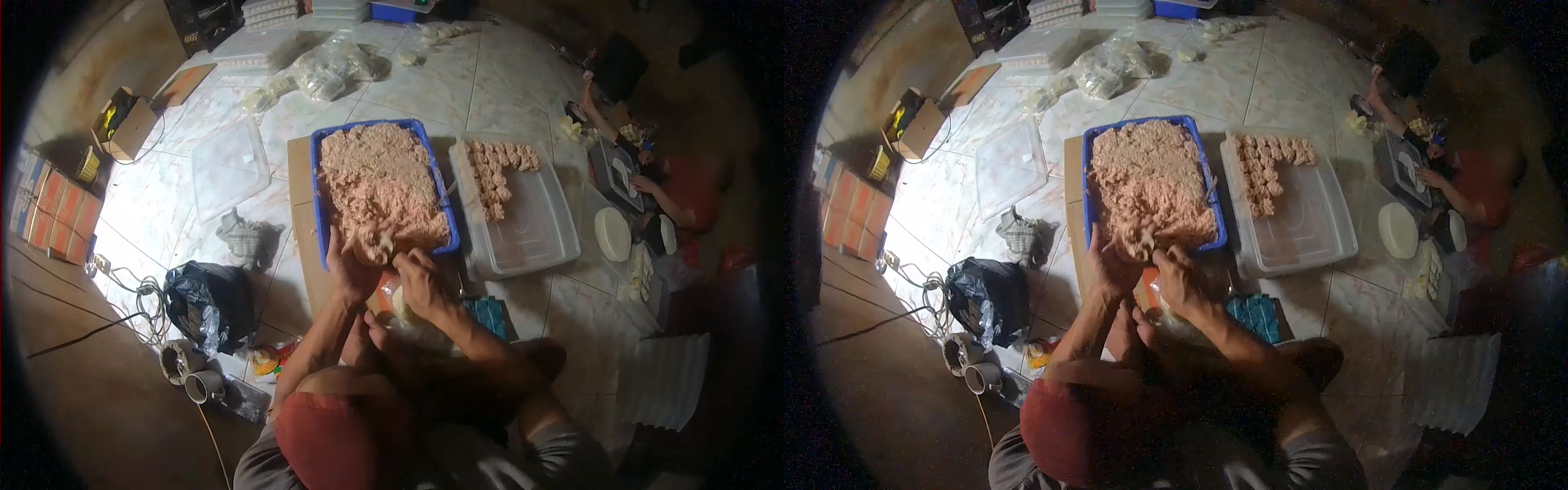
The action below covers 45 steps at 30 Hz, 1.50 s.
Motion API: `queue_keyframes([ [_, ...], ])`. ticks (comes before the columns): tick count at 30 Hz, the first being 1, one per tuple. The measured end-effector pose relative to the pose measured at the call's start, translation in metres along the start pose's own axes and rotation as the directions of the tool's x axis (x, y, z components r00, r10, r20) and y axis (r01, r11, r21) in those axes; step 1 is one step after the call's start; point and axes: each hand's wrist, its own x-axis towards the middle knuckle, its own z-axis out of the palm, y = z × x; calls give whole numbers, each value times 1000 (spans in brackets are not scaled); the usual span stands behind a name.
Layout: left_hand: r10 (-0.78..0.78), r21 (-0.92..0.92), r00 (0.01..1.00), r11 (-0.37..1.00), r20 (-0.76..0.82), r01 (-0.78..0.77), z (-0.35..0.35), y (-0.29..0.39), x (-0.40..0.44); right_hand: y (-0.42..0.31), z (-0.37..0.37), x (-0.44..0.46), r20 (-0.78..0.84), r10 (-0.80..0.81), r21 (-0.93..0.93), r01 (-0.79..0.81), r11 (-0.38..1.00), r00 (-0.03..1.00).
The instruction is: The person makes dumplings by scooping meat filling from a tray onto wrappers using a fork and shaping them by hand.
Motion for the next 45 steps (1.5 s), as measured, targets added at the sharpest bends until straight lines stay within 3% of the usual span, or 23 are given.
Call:
queue_keyframes([
  [1, 32, -43, 999, 998, -40, -34, -7, 2, 8, -8, -11, 2, -13, -85, 3, 85, 996, 996],
  [3, 105, -136, 976, 982, -190, -132, -10, 6, 4, -19, -28, -3, 18, -40, 23, 40, 999, 999],
  [6, 150, -133, 982, 977, -112, -164, -20, 21, 0, -26, -51, 0, 107, 57, -11, -56, 998, 993],
  [8, 126, -75, 984, 988, -124, -136, -16, 22, -1, -24, -48, 6, -97, 31, 321, 2, 947, 995],
  [10, -27, 22, 999, 999, 18, 26, 0, 20, -6, -25, -43, 11, -178, 4, 286, 48, 957, 984],
  [12, -55, 15, 998, 998, -11, 55, 7, 14, -13, -7, -18, 11, -179, -107, -3, 108, 994, 978],
  [13, -44, 36, 994, 998, -101, 47, 5, 14, -16, 4, -13, 15, -80, -111, 31, 113, 993, 991],
  [15, 52, 104, 978, 994, -202, -32, -6, 10, -9, 2, -24, 15, -62, -101, 20, 103, 995, 993],
  [17, 7, 74, 983, 997, -186, 7, -2, 9, -13, -23, -38, 8, -90, -75, 12, 76, 997, 993],
  [20, -62, 16, 992, 998, -114, 64, 16, 14, -20, 0, -20, 6, -17, -58, 44, 59, 997, 998],
  [21, -20, 43, 995, 999, -97, 24, 11, 15, -14, -5, -22, 9, -157, -136, 22, 141, 990, 978],
  [22, 22, 68, 997, 998, -81, -16, 5, 18, -8, -6, -28, 13, -160, -153, 16, 157, 987, 975],
  [23, 36, 120, 980, 993, -194, -12, -3, 19, -7, -10, -33, 7, -166, -101, 77, 115, 990, 981],
  [24, 32, 119, 979, 993, -201, -8, 5, 20, -9, -17, -37, 3, -166, -45, 138, 68, 988, 985],
  [25, 87, 114, 977, 991, -197, -65, 18, 20, -9, -17, -37, 1, -132, -82, 117, 98, 988, 988],
  [28, 141, 74, 989, 988, -52, -137, 13, 28, -7, -11, -39, 2, -185, -84, 63, 97, 993, 979],
  [30, -7, -133, 993, 991, 118, 23, 5, 34, -7, -10, -46, 2, -266, -112, 46, 129, 991, 957],
  [32, -83, -47, 995, 995, 47, 85, 5, 26, -17, -7, -46, -4, -334, -39, 59, 62, 996, 942],
  [34, -109, -207, 991, 974, -72, 92, 18, 19, -16, -4, -34, -11, -332, 35, 161, 20, 987, 943],
  [37, -61, -151, 983, 988, -170, 35, 14, 15, -13, -18, -23, -24, -171, 216, 371, -140, 918, 961],
  [40, -72, -126, 971, 991, -227, 43, 8, 15, -12, -13, -7, -29, -233, 159, 286, -88, 954, 959],
  [43, -109, -274, 964, 961, -243, 39, 10, 12, -21, -15, -13, -33, -261, 173, 286, -95, 953, 950],
  [45, -228, -41, 929, 973, -292, 225, 15, 11, -23, -16, -15, -33, -284, 160, 271, -81, 959, 945],
])
